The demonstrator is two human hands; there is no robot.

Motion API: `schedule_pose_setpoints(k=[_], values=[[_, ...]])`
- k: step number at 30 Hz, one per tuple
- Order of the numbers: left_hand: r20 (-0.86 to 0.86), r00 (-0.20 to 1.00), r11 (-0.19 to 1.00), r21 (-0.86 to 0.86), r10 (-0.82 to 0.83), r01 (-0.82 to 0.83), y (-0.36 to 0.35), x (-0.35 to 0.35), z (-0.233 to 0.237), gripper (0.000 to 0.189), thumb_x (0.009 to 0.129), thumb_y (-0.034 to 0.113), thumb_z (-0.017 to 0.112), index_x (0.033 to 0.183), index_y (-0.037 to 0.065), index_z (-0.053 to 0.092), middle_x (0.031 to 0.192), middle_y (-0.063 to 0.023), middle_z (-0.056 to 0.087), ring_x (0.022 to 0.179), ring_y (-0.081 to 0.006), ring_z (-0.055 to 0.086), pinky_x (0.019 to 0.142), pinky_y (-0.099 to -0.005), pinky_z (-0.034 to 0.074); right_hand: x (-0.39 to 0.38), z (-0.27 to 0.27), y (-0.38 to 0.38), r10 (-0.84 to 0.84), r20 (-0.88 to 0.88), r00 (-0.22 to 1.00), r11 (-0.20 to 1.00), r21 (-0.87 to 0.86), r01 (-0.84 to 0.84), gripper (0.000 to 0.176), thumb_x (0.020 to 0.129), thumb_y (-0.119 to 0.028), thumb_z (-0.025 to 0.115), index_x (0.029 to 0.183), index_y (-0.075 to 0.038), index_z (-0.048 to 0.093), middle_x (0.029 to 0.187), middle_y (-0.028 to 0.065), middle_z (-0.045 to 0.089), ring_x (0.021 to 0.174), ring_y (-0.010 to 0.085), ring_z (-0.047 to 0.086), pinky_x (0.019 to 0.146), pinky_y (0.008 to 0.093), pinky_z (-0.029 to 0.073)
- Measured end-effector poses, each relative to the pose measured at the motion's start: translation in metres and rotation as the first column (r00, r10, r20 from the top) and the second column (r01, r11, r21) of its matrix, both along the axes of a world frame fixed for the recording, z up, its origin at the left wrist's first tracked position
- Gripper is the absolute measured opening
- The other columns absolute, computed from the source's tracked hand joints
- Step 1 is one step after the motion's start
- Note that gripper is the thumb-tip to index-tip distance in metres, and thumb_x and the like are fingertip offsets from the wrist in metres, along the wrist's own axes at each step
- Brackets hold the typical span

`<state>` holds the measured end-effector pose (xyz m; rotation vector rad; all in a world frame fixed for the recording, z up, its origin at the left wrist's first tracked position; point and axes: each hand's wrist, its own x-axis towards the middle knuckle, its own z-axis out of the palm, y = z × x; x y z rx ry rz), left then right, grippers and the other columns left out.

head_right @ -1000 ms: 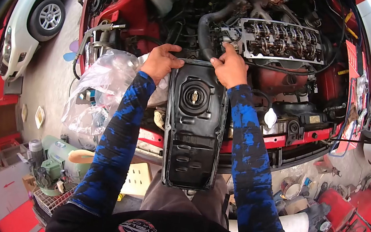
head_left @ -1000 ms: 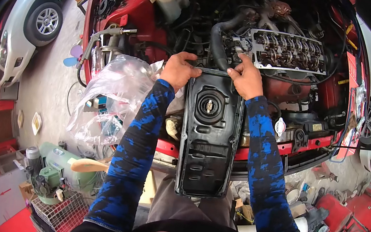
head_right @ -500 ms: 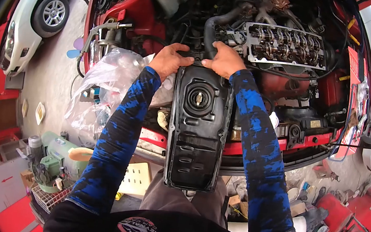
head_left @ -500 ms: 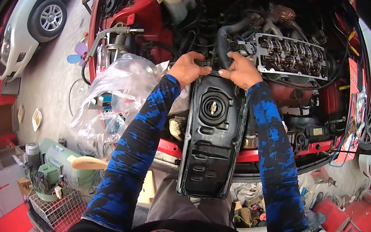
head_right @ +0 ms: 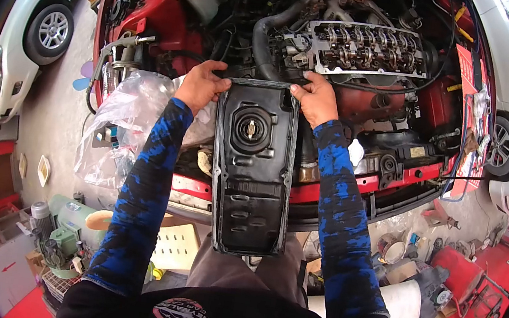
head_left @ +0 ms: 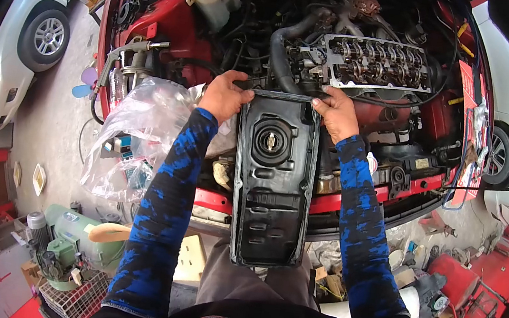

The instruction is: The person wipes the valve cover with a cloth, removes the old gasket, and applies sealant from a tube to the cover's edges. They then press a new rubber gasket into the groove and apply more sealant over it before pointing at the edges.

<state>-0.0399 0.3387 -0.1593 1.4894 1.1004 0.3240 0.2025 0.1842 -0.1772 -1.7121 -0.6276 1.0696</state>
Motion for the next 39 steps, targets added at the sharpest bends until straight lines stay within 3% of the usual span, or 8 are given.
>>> schedule_pose_setpoints(k=[5,7,11,27,30,33,35,39], values=[[-0.144,0.969,0.766,0.64,0.201,-0.064,-0.077,-0.013,0.026,0.073,0.076,0.019,0.082,0.137,0.001,0.048,0.104,-0.0178,0.065,0.082,-0.0294,0.065,0.074,-0.0375,0.054,-0.022,0.023,-0.049,-0.179,-0.112,0.977,0.984,-0.025,0.177,0.059,0.094,-0.013,0.067,0.145,0.0,0.04,0.099,0.0114,0.066,0.075,0.0143,0.061,0.055,0.0274,0.05],[-0.191,0.962,0.767,0.641,0.195,-0.028,-0.115,-0.018,0.041,0.087,0.071,0.013,0.083,0.144,0.001,0.037,0.121,-0.0246,0.055,0.104,-0.0409,0.06,0.087,-0.0454,0.051,-0.046,0.035,-0.075,-0.187,-0.064,0.98,0.978,-0.105,0.18,0.06,0.093,-0.013,0.067,0.144,0.001,0.04,0.096,0.0111,0.065,0.075,0.0146,0.061,0.056,0.0275,0.051],[-0.413,0.895,0.831,0.548,0.17,0.095,-0.164,-0.026,0.053,0.089,0.067,-0.002,0.072,0.147,0.001,0.032,0.122,-0.0272,0.049,0.112,-0.0466,0.052,0.091,-0.048,0.049,-0.1,0.027,-0.132,-0.048,0.513,0.857,0.984,-0.125,0.13,0.075,0.077,-0.011,0.08,0.141,0.002,0.044,0.08,0.0099,0.061,0.066,0.0232,0.059,0.065,0.0357,0.05],[-0.261,0.949,0.902,0.428,0.177,-0.05,-0.193,-0.074,0.053,0.04,0.079,0.004,0.071,0.117,0.001,0.061,0.095,-0.018,0.063,0.078,-0.0349,0.065,0.069,-0.0423,0.053,-0.119,0.048,-0.157,0.026,0.567,0.823,0.974,-0.201,0.108,0.066,0.08,-0.006,0.078,0.137,0.003,0.046,0.073,0.0092,0.061,0.061,0.0209,0.059,0.062,0.0344,0.05],[-0.068,0.961,0.833,0.517,0.269,-0.196,-0.181,-0.074,0.033,0.032,0.082,0.004,0.07,0.113,-0.001,0.064,0.093,-0.0171,0.066,0.078,-0.0295,0.065,0.069,-0.038,0.053,-0.113,0.046,-0.137,-0.178,0.382,0.907,0.975,0.193,0.11,0.059,0.084,0.0,0.073,0.138,-0.001,0.049,0.079,0.0046,0.064,0.066,0.0104,0.057,0.065,0.0261,0.05],[0.106,0.908,0.89,0.179,0.406,-0.419,-0.16,-0.068,0.008,0.027,0.087,0.009,0.069,0.11,-0.006,0.066,0.092,-0.0195,0.072,0.081,-0.0253,0.069,0.074,-0.035,0.053,-0.124,0.054,-0.08,-0.022,0.294,0.956,0.941,0.33,-0.08,0.059,0.084,-0.001,0.073,0.139,-0.003,0.049,0.084,0.007,0.068,0.068,0.0147,0.062,0.067,0.0278,0.052],[0.125,0.903,0.908,0.027,0.411,-0.417,-0.141,-0.066,-0.006,0.029,0.093,0.014,0.068,0.115,-0.005,0.065,0.094,-0.0079,0.072,0.075,-0.0107,0.062,0.064,-0.0267,0.049,-0.129,0.057,-0.038,0.045,0.43,0.902,0.958,0.236,-0.16,0.061,0.083,-0.003,0.072,0.14,-0.004,0.048,0.099,0.0108,0.07,0.085,0.0247,0.067,0.079,0.0349,0.053],[0.158,0.877,0.889,-0.151,0.454,-0.433,-0.128,-0.052,0.008,0.026,0.086,0.013,0.073,0.102,-0.007,0.069,0.085,-0.0114,0.071,0.075,-0.013,0.062,0.069,-0.0286,0.049,-0.112,0.055,0.041,0.101,0.786,0.611,0.867,0.232,-0.441,0.067,0.081,-0.011,0.073,0.142,-0.006,0.046,0.125,0.0145,0.063,0.117,0.0357,0.057,0.099,0.0446,0.045]])
